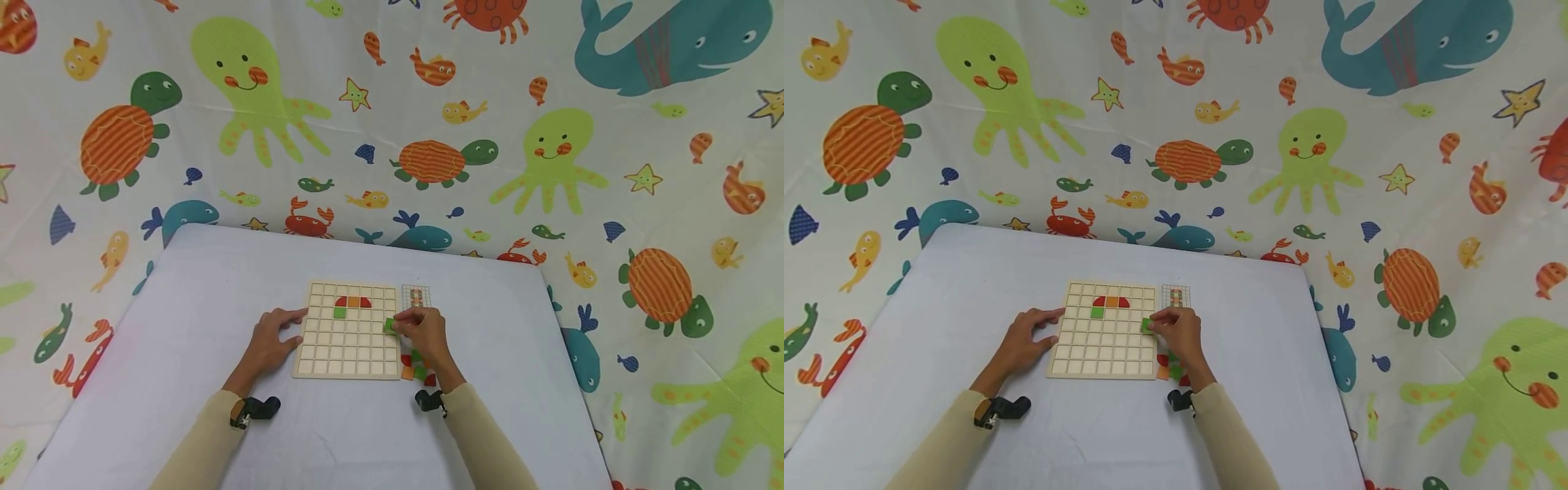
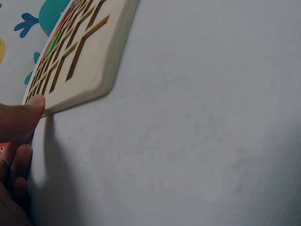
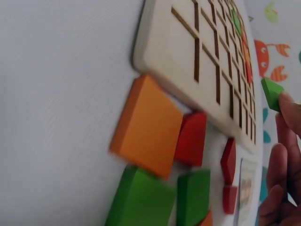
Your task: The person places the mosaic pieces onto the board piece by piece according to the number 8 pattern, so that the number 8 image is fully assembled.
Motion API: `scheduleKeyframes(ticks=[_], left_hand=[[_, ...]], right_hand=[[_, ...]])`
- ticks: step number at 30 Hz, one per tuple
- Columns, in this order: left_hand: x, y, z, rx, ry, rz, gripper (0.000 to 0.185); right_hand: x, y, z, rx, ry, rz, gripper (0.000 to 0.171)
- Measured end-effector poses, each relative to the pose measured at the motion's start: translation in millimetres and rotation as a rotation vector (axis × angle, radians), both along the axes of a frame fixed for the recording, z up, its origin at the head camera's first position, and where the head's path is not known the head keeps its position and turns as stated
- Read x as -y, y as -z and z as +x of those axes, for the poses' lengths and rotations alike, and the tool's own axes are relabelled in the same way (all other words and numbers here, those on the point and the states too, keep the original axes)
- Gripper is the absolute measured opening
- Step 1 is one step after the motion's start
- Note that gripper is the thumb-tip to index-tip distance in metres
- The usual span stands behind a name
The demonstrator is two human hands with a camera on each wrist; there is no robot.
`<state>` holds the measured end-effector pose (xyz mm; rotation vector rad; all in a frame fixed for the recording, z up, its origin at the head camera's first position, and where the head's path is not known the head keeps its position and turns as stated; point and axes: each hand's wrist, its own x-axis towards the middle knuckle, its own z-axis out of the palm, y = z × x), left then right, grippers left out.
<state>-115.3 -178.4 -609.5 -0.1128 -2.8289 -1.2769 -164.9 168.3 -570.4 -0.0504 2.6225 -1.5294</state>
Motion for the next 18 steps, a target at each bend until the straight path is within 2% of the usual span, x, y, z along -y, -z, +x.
scheduleKeyframes(ticks=[7, 18], left_hand=[[0, -2.9, -0.4, 0.023, -0.005, -0.003, 0.064], [-1, -3.1, 1.0, 0.016, -0.001, -0.002, 0.064]], right_hand=[[28, -2.5, -15.2, -0.001, -0.008, 0.031, 0.007], [54, 11.3, -28.1, -0.012, -0.022, 0.085, 0.007]])
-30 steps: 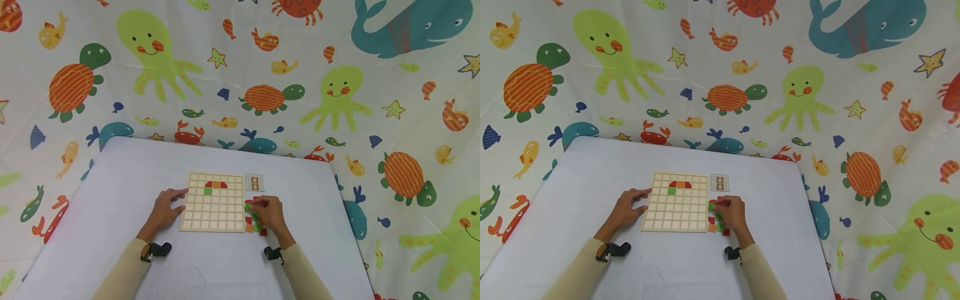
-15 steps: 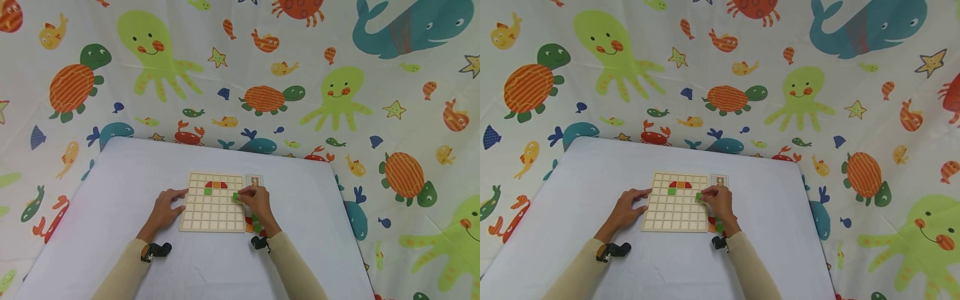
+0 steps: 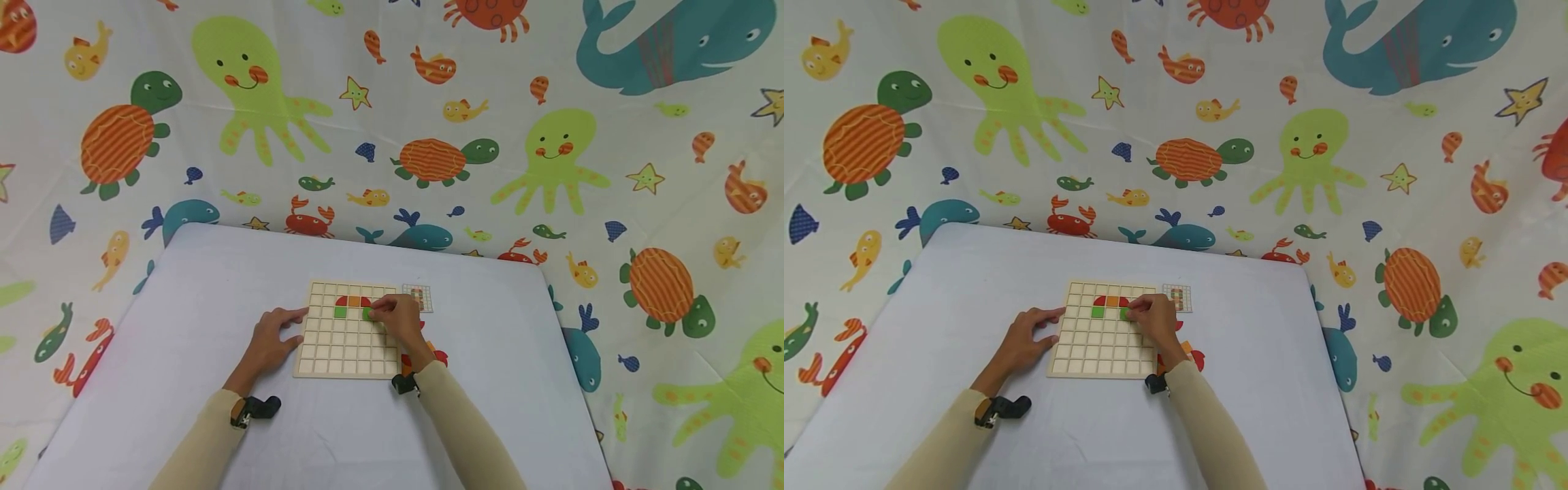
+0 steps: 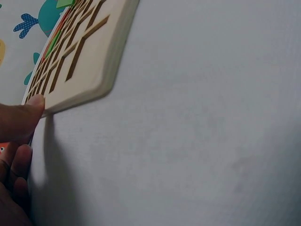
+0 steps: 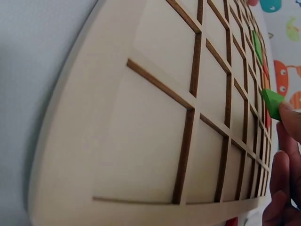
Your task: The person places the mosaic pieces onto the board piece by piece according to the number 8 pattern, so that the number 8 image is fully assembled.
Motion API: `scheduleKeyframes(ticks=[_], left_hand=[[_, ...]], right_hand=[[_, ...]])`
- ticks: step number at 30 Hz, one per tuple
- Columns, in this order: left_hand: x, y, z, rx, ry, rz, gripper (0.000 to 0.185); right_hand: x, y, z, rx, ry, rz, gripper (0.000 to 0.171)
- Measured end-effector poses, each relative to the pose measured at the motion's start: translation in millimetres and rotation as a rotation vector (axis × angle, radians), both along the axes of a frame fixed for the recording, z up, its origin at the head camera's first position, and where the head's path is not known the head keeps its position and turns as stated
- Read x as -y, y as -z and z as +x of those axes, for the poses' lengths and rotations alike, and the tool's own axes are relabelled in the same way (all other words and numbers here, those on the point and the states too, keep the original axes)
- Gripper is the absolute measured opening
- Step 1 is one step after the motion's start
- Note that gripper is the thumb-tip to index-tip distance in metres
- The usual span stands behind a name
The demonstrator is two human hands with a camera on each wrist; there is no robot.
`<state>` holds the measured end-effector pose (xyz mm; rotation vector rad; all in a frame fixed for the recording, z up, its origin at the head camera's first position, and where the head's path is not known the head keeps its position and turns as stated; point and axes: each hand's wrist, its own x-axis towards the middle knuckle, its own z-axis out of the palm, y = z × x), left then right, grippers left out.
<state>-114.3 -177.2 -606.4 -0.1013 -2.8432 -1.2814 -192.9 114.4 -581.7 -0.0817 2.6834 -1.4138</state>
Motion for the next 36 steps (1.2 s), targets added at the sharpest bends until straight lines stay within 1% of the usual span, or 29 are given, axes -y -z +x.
scheduleKeyframes(ticks=[6, 15, 20, 23, 27, 32, 36], left_hand=[[0, 0.2, 0.4, 0.015, -0.002, 0.002, 0.064], [0, 0.0, 0.7, 0.015, -0.006, 0.005, 0.064], [-1, 2.1, 0.1, 0.015, -0.006, 0.006, 0.065], [-1, 3.5, -0.3, 0.018, -0.009, 0.005, 0.065], [-1, 3.7, -0.3, 0.018, -0.01, -0.001, 0.064], [0, 1.9, -0.2, 0.001, -0.009, 0.0, 0.064], [0, 1.9, -0.3, -0.018, 0.003, -0.001, 0.064]], right_hand=[[6, 1.6, -0.4, 0.004, 0.006, 0.043, 0.008], [11, 5.3, -2.1, 0.024, 0.03, 0.124, 0.006], [11, 4.6, -1.7, 0.02, 0.027, 0.138, 0.005], [9, 3.1, 0.1, 0.008, 0.023, 0.131, 0.005], [1, -1.9, 4.0, -0.007, 0.033, 0.084, 0.005], [-18, -9.5, 9.3, 0.006, 0.073, 0.043, 0.004], [-37, -13.1, 14.2, -0.003, 0.084, 0.013, 0.006]])
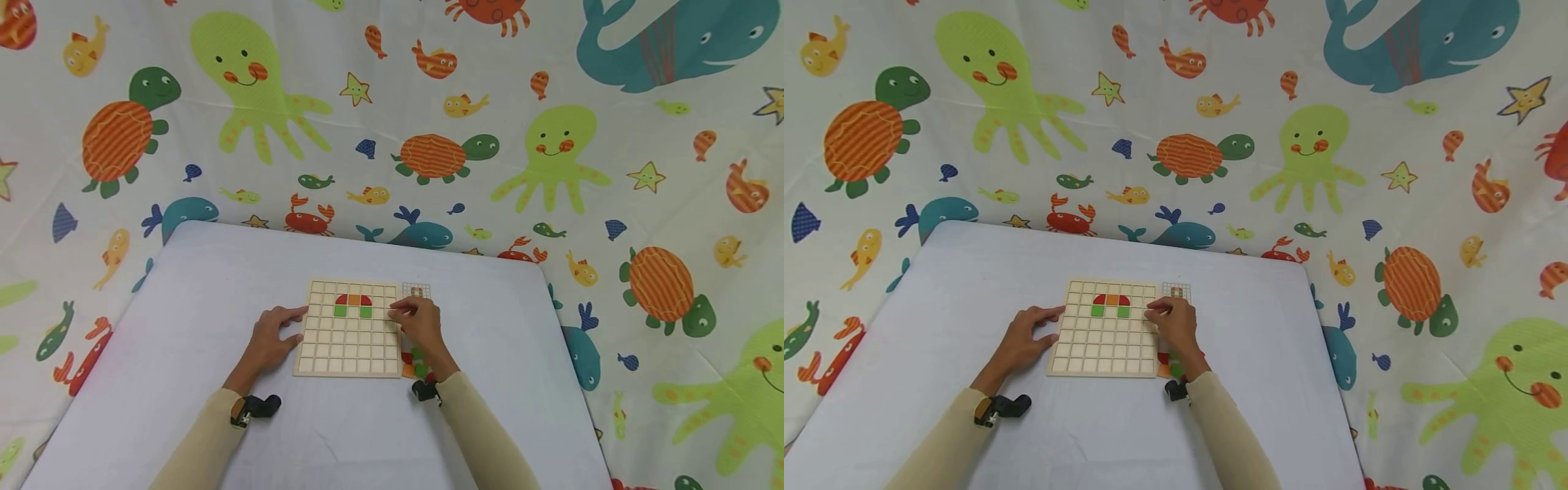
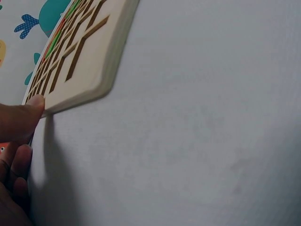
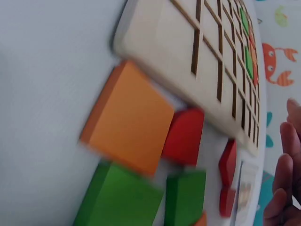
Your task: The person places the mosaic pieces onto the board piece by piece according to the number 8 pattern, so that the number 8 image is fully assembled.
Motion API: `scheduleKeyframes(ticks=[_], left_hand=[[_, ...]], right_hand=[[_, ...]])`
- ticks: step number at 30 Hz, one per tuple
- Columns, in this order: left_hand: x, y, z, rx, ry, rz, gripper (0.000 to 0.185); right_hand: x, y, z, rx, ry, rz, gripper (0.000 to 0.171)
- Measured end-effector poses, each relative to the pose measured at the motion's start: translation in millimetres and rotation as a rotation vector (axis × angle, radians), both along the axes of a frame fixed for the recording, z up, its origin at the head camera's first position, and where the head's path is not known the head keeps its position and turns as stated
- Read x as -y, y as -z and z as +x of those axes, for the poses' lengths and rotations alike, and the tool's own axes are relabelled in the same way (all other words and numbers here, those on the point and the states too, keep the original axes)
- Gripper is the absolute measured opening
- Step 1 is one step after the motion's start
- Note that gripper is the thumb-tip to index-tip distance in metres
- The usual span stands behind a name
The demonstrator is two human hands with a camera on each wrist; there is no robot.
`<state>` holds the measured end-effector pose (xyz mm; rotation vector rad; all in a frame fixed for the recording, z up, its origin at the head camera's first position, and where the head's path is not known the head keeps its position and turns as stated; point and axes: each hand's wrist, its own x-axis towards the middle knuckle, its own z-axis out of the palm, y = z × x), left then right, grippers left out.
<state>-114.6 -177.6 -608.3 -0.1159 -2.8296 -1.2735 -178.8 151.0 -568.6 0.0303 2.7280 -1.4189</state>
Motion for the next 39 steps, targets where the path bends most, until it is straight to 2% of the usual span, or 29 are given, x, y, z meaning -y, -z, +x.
scheduleKeyframes(ticks=[5, 9, 15, 22, 29, 39], left_hand=[[0, 0.9, -0.3, 0.001, -0.003, -0.012, 0.064], [1, 1.5, -0.8, 0.007, -0.01, -0.022, 0.064], [0, -0.1, -0.4, 0.018, -0.012, -0.023, 0.064], [0, 1.0, -1.5, 0.022, -0.014, -0.017, 0.064], [-1, -0.2, -0.7, 0.013, -0.012, -0.019, 0.064], [-2, -0.7, -0.2, 0.008, -0.009, -0.018, 0.064]], right_hand=[[-23, 0.4, 4.7, 0.005, 0.028, -0.019, 0.011], [-34, 3.8, 7.3, 0.019, 0.043, 0.019, 0.01], [-39, 12.3, 10.3, 0.061, 0.048, 0.089, 0.008], [-41, 17.3, 14.0, 0.119, 0.022, 0.156, 0.014], [-40, 16.4, 17.7, 0.124, -0.007, 0.228, 0.014], [-35, 15.6, 25.9, 0.058, -0.012, 0.3, 0.017]])
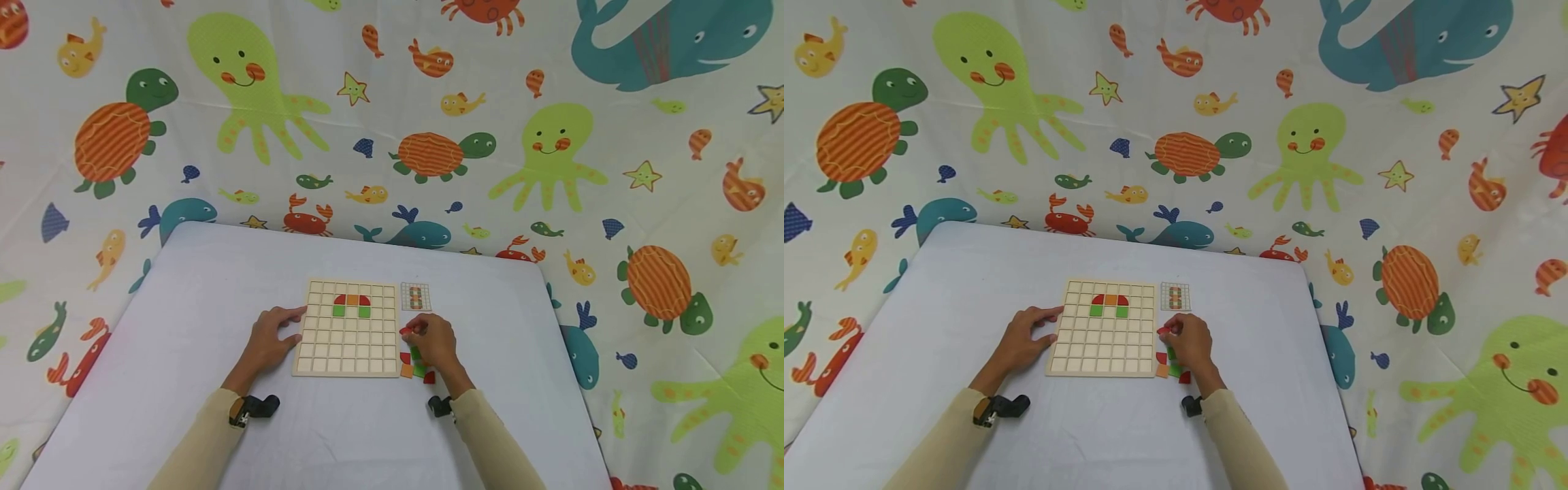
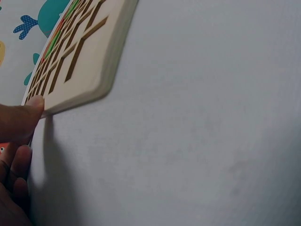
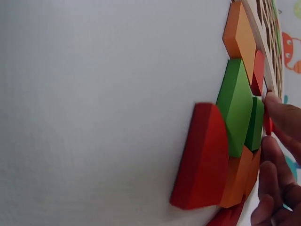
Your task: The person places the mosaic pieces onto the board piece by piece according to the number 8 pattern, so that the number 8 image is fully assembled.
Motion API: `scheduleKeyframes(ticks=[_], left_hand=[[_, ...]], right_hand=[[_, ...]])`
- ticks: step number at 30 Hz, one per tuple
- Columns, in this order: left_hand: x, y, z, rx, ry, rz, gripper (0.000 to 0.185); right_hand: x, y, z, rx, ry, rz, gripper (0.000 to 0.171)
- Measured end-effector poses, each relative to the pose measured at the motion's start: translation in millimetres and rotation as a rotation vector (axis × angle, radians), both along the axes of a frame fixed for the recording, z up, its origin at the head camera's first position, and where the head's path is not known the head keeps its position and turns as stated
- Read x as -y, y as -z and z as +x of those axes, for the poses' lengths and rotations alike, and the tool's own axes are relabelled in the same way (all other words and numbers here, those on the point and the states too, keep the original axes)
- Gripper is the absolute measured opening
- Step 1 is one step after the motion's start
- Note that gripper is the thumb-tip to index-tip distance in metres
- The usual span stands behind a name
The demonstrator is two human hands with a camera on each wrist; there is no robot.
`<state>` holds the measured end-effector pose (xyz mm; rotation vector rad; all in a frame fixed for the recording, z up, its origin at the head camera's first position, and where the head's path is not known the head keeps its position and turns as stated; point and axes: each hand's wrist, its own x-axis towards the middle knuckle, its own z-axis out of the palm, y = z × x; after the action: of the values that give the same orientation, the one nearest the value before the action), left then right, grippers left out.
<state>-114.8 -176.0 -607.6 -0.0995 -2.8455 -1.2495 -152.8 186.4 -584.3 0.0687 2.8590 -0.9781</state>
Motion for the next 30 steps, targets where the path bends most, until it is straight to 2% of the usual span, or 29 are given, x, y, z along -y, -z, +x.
scheduleKeyframes(ticks=[6, 22, 30], left_hand=[[-0.2, 0.8, 0.7, -0.006, -0.002, 0.003, 0.063], [1.1, 1.4, -0.5, 0.025, -0.005, 0.002, 0.064], [1.6, 2.8, -0.9, 0.036, -0.007, 0.001, 0.063]], right_hand=[[3.7, 2.4, 2.2, 0.018, 0.03, -0.017, 0.02], [-0.1, 2.7, 3.9, 0.012, 0.041, -0.235, 0.011], [5.8, -2.0, 2.7, -0.001, 0.027, -0.279, 0.012]])
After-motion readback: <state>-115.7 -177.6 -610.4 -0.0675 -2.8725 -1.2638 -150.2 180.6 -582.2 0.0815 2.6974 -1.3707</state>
